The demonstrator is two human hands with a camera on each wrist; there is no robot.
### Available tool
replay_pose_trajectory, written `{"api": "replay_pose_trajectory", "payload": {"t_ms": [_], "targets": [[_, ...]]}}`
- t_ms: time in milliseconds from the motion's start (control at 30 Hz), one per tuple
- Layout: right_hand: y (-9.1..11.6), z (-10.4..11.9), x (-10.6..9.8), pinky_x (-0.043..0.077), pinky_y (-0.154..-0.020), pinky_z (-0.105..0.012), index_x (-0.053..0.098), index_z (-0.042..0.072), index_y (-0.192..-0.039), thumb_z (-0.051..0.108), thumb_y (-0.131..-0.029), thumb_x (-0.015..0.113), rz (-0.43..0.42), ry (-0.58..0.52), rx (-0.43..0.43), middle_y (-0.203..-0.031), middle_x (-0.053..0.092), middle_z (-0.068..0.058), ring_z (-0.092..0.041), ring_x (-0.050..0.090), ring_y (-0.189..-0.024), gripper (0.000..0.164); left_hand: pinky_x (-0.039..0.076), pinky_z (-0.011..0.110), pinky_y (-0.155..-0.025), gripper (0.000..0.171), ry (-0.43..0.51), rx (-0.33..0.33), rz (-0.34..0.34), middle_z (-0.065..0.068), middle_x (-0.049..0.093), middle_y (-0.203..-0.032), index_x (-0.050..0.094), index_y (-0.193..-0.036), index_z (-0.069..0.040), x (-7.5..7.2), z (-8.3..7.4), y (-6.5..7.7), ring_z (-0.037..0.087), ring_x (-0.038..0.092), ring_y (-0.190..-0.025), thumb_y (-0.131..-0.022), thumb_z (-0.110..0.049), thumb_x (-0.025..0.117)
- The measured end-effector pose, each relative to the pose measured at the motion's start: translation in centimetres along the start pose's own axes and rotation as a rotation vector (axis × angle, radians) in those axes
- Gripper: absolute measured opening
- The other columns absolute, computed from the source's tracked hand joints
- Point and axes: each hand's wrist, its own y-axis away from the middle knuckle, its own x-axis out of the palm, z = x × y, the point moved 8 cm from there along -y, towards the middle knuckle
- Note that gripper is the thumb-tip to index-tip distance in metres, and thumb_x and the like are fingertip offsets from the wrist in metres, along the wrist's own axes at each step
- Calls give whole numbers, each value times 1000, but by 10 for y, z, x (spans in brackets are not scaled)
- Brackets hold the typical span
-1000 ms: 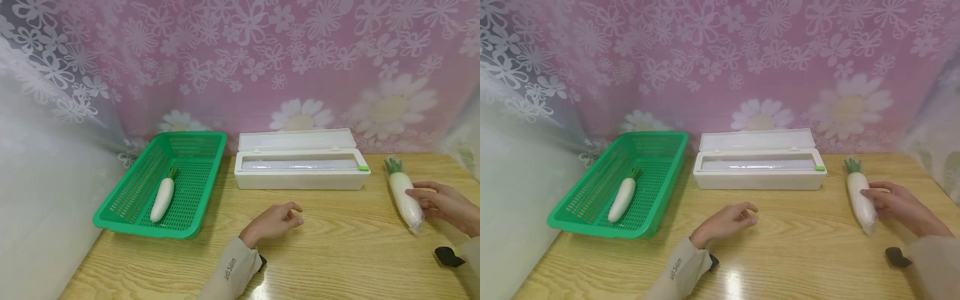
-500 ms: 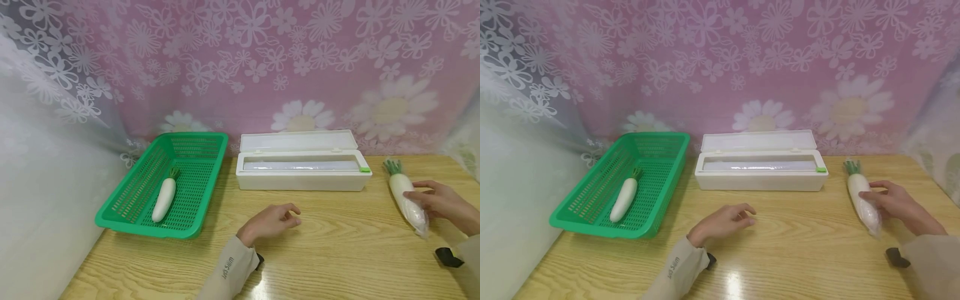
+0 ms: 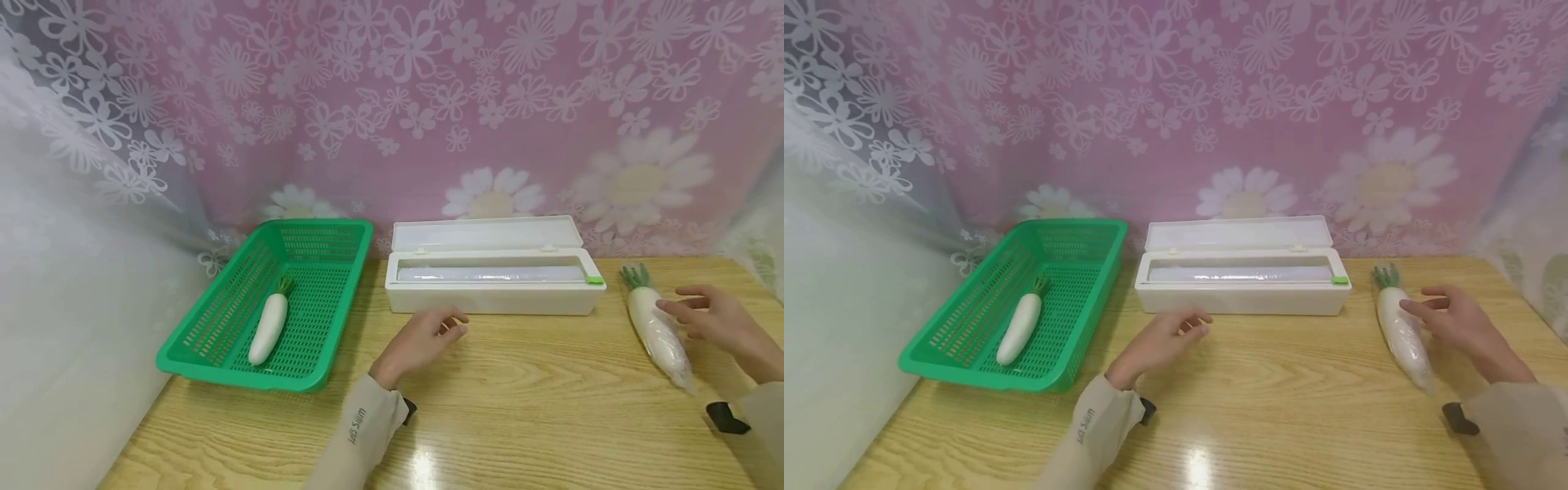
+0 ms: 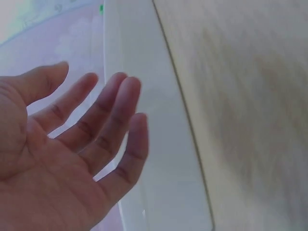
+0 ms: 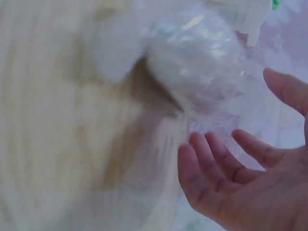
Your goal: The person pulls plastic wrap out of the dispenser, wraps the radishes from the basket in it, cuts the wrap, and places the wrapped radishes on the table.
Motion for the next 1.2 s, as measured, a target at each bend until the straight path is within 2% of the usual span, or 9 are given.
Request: {"api": "replay_pose_trajectory", "payload": {"t_ms": [133, 267, 433, 533, 700, 800, 933, 1033, 1200], "targets": [[4, 12, -7, 51, -66, -36, 22, -26, -142, 34, -109, 45, -107, -7, -12, -135, 29, -49, -55, 50, -105, 72, 50, 28, -77, 24, -8, 44, -88, 5, 71, -105, 69, -121, -4, -18, -4, -2, 16, 61, -90, -105, -17, 57], [8, 27, -9, 48, -78, -50, 30, -21, -142, 31, -109, 46, -175, -28, -33, -141, 30, -45, -62, 37, -117, 64, 51, 28, -76, 22, -59, 78, -161, 7, 71, -100, 70, -119, -1, -35, -7, -4, 17, 63, -86, -105, -12, 57], [10, 49, -11, 41, -80, -65, 46, -14, -137, 31, -107, 52, -257, 9, -95, -133, 44, -40, -58, 42, -115, 54, 51, 29, -80, 18, -121, 100, -241, 7, 71, -99, 71, -114, -1, -50, -4, -6, 18, 64, -86, -103, -10, 59], [9, 63, -10, 43, -77, -61, 51, -12, -133, 27, -106, 55, -277, 44, -144, -127, 51, -39, -56, 46, -112, 48, 51, 30, -81, 17, -148, 109, -274, 8, 71, -100, 71, -112, -1, -56, -3, -8, 20, 64, -89, -102, -8, 61], [8, 84, -8, 49, -73, -20, 60, -9, -126, 21, -104, 61, -302, 66, -223, -118, 60, -35, -35, 56, -104, 38, 52, 32, -83, 16, -173, 115, -331, 10, 70, -105, 72, -111, 0, -64, -2, -11, 24, 64, -95, -100, -6, 61], [7, 93, -8, 39, -65, -4, 66, -7, -119, 18, -101, 65, -309, 33, -277, -102, 70, -2, -2, 54, -95, 31, 52, 36, -86, 16, -187, 103, -366, 11, 70, -108, 72, -111, 0, -70, 1, -14, 25, 64, -99, -100, -6, 61], [5, 103, -5, 40, -68, -2, 69, -7, -112, 11, -98, 68, -300, -13, -357, -93, 54, 35, 19, 44, -87, 23, 51, 39, -90, 15, -215, 65, -400, 11, 70, -112, 72, -110, -1, -75, 8, -17, 25, 64, -103, -100, -5, 62], [2, 110, 1, 40, -70, -2, 70, -7, -109, 9, -97, 69, -292, -9, -390, -94, 60, 28, 19, 45, -87, 20, 51, 40, -90, 15, -241, 55, -412, 12, 70, -111, 72, -110, -1, -78, 12, -20, 27, 63, -103, -99, -4, 63], [-5, 124, 12, 40, -69, -3, 73, -5, -108, 8, -95, 71, -269, 19, -418, -106, 71, -9, 19, 45, -87, 19, 51, 43, -89, 15, -313, 79, -449, 12, 70, -106, 73, -108, -2, -84, 13, -25, 29, 63, -102, -97, 0, 63]]}}
